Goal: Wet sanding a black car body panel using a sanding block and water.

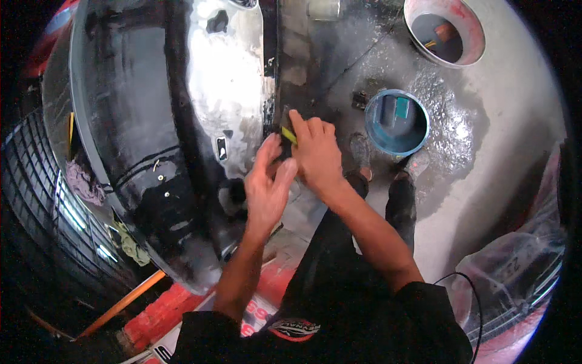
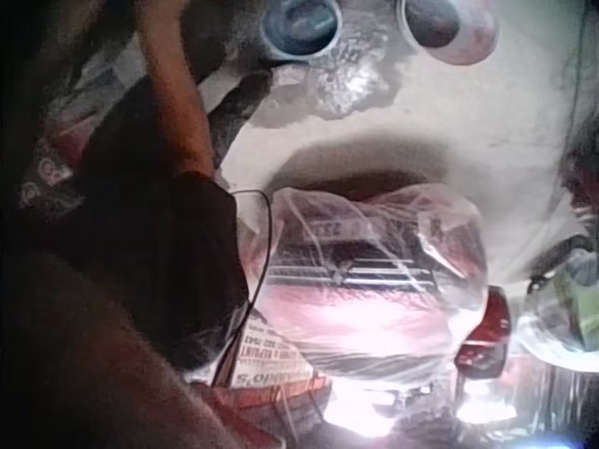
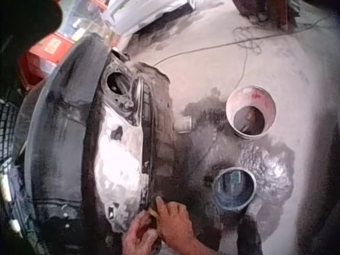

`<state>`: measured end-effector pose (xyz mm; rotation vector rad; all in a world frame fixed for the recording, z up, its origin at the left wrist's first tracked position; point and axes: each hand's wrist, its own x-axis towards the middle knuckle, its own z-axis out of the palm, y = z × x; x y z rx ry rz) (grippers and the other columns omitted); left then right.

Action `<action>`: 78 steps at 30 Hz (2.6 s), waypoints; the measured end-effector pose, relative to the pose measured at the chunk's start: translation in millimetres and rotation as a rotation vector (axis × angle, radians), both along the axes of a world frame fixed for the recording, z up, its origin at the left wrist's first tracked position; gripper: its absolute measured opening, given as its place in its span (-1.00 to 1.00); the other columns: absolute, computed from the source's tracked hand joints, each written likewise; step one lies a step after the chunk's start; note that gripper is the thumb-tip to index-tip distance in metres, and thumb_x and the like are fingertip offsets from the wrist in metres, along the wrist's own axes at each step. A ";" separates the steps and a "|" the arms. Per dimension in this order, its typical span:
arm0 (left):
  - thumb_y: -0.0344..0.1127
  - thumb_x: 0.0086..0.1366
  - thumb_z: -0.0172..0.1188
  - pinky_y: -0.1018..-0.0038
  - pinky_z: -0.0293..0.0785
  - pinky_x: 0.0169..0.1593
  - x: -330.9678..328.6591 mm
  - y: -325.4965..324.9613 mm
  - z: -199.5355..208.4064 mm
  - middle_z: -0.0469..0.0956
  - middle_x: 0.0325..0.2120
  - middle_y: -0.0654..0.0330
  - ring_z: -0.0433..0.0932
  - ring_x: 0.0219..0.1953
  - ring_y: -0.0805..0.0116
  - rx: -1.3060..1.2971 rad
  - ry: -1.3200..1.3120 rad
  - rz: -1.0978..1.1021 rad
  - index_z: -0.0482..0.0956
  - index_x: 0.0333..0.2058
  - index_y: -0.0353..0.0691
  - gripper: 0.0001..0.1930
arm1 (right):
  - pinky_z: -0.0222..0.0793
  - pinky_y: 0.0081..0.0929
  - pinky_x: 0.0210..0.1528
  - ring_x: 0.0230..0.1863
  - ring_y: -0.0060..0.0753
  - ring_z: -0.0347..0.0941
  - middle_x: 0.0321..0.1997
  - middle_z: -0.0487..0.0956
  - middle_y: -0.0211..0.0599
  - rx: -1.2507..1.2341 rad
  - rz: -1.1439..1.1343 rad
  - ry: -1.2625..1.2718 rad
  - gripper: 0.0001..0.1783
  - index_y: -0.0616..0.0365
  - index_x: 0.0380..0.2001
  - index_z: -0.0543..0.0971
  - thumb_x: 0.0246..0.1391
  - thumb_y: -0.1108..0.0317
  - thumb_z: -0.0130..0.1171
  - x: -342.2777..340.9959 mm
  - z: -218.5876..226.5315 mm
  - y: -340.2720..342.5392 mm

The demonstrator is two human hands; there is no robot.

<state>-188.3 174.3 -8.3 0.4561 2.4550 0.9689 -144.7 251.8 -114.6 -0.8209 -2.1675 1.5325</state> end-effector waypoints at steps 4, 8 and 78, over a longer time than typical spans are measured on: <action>-0.25 0.53 0.16 0.31 0.49 0.14 -16.2 22.6 -29.5 0.64 0.09 -0.04 0.61 0.03 0.25 0.066 -0.160 0.154 0.39 0.32 -0.46 -0.48 | 0.50 -0.02 0.07 0.09 0.19 0.43 0.06 0.46 -0.04 -0.048 0.000 0.062 -0.36 0.15 0.38 0.39 0.23 0.33 0.16 -8.6 -6.5 -9.5; -0.19 0.57 0.09 0.36 0.50 0.07 -39.8 16.9 -45.1 0.68 -0.02 -0.03 0.60 -0.04 0.31 0.087 0.047 0.086 0.48 0.24 -0.48 -0.52 | 0.49 -0.02 0.10 0.13 0.20 0.43 0.17 0.44 0.01 -0.015 -0.005 0.084 -0.35 0.13 0.41 0.37 0.26 0.30 0.13 -23.9 -4.1 -14.5; -0.30 0.62 -0.08 0.51 0.28 -0.27 -68.4 67.0 -76.9 0.44 -0.38 0.35 0.33 -0.33 0.57 0.059 0.167 0.204 0.53 -0.21 -0.34 -0.72 | 0.56 -0.31 -0.30 -0.23 -0.10 0.51 -0.09 0.48 -0.18 -0.077 -0.073 0.172 -0.34 -0.10 0.37 0.49 0.16 0.23 0.27 -69.3 -36.3 23.2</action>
